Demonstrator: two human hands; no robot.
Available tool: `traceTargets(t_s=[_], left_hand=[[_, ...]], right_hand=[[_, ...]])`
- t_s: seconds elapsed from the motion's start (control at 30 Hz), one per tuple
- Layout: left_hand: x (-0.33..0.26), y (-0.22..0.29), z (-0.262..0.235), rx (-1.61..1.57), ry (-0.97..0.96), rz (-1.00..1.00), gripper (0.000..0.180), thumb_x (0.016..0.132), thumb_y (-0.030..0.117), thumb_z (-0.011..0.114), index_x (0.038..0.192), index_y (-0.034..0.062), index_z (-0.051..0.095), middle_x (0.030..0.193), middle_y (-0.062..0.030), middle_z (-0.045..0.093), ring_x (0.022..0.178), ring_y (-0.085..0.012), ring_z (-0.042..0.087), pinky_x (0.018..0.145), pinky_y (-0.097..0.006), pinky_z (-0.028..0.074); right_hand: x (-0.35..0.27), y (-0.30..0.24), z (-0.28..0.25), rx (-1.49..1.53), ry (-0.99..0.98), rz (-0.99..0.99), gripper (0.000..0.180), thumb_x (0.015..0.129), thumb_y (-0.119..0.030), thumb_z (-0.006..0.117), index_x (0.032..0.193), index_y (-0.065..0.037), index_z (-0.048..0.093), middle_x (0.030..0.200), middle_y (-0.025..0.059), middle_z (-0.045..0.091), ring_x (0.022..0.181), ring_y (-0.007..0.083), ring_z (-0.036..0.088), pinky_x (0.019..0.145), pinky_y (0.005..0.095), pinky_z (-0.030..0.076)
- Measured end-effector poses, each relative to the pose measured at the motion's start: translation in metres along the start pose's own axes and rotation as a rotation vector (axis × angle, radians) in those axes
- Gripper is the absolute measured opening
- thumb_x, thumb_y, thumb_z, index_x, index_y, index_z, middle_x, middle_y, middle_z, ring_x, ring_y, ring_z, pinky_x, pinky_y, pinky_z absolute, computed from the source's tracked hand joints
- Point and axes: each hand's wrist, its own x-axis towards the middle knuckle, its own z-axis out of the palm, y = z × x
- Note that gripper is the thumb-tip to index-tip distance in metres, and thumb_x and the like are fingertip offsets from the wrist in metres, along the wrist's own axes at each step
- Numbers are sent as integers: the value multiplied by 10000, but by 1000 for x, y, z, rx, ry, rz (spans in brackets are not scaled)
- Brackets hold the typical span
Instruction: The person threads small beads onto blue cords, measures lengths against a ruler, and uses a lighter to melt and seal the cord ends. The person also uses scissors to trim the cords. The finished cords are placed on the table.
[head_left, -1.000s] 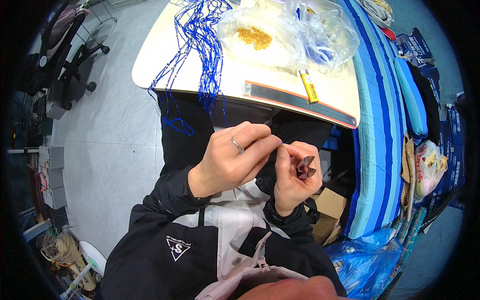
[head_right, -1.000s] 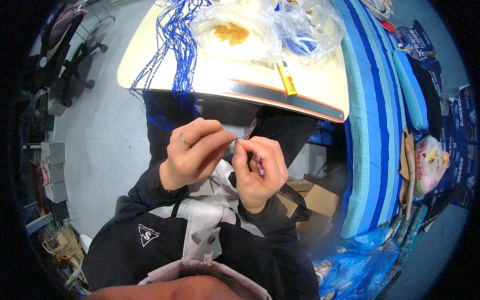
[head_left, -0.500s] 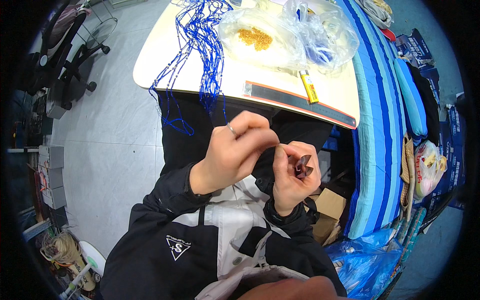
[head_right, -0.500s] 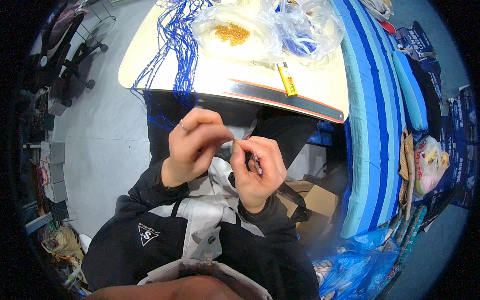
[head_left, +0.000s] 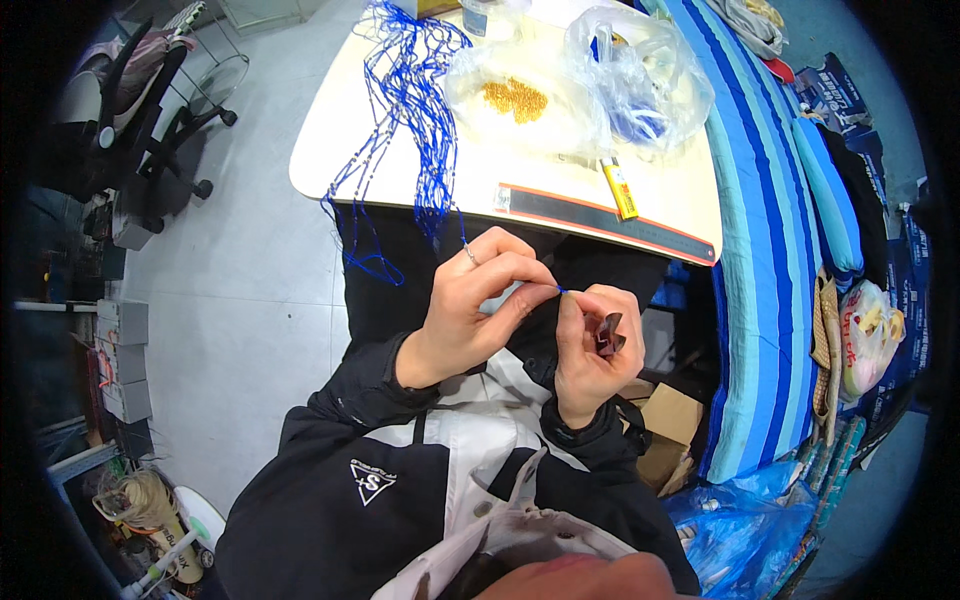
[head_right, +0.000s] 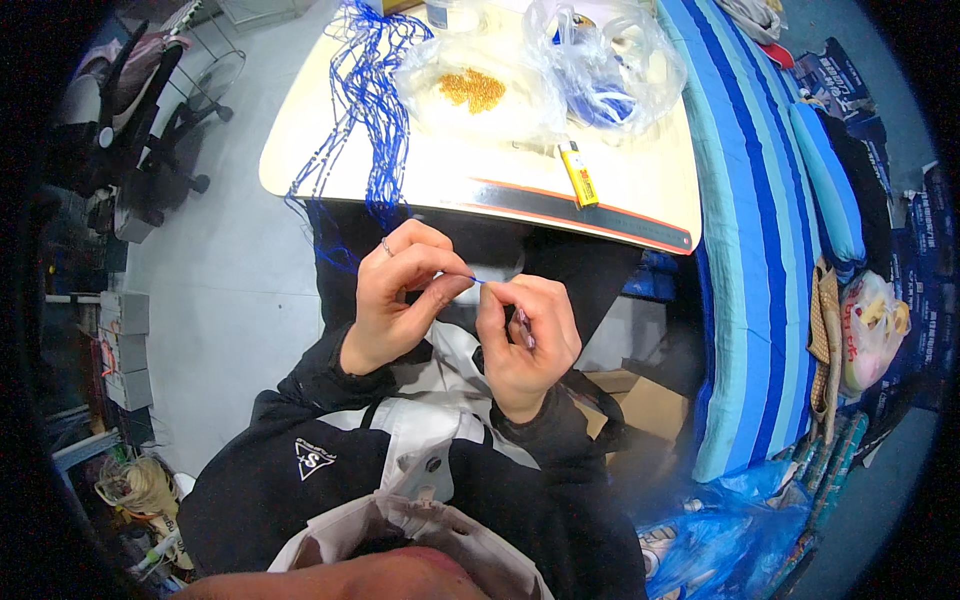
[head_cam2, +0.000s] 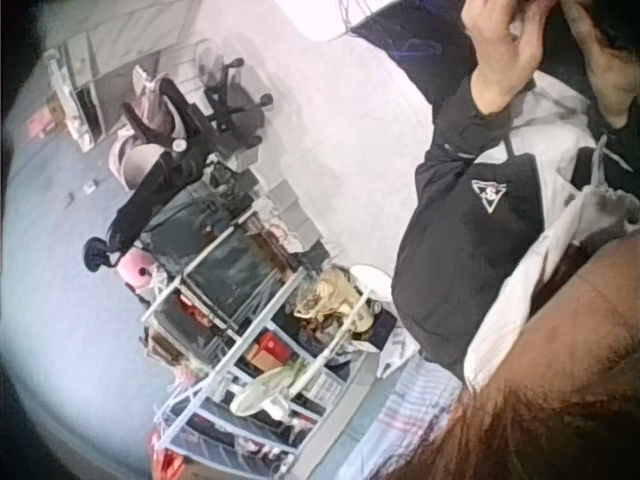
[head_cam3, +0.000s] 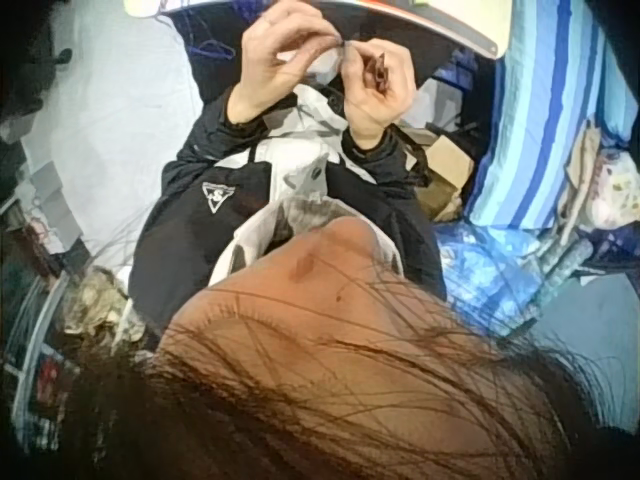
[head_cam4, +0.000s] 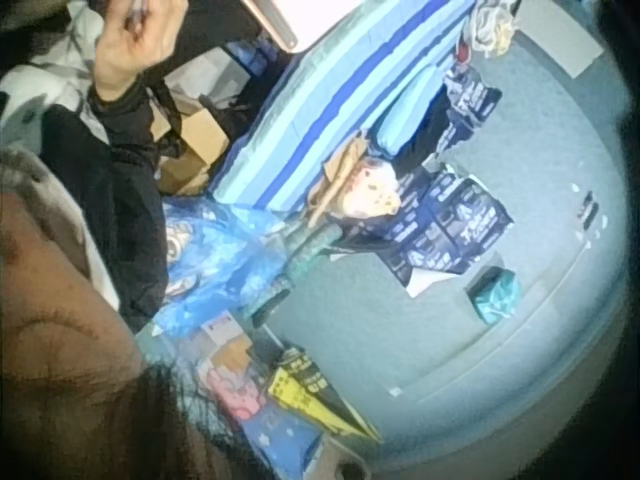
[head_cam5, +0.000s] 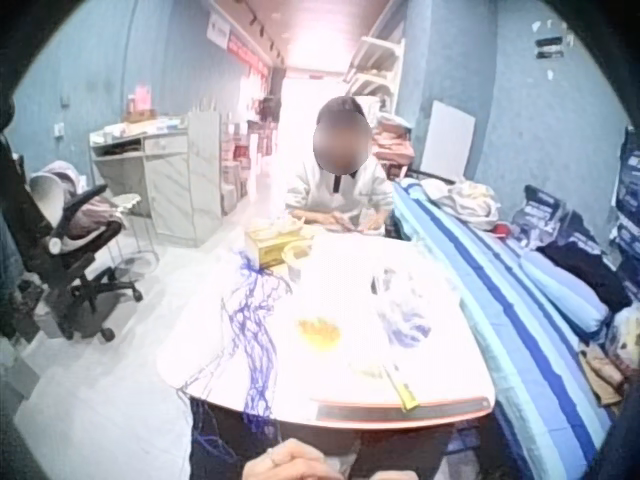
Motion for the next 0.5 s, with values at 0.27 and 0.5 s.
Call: traceTargets(t_s=[0.27, 0.5], left_hand=[[24, 8, -3, -2, 57, -49, 35, 842, -26, 638, 842, -19, 603, 837, -55, 562, 629, -76, 480, 541, -200, 352], [51, 20, 2, 226, 70, 54, 91, 792, -53, 665, 822, 2, 598, 747, -83, 565, 569, -175, 474, 503, -271, 359]], right_hand=[[37, -3, -6, 421, -145, 194, 232, 904, -102, 660, 1082, 33, 597, 993, 78, 588, 777, 71, 528, 602, 197, 409], [72, -7, -3, 141, -179, 142, 103, 780, -1, 732, 849, 24, 659, 789, 89, 633, 635, 120, 548, 557, 241, 421]])
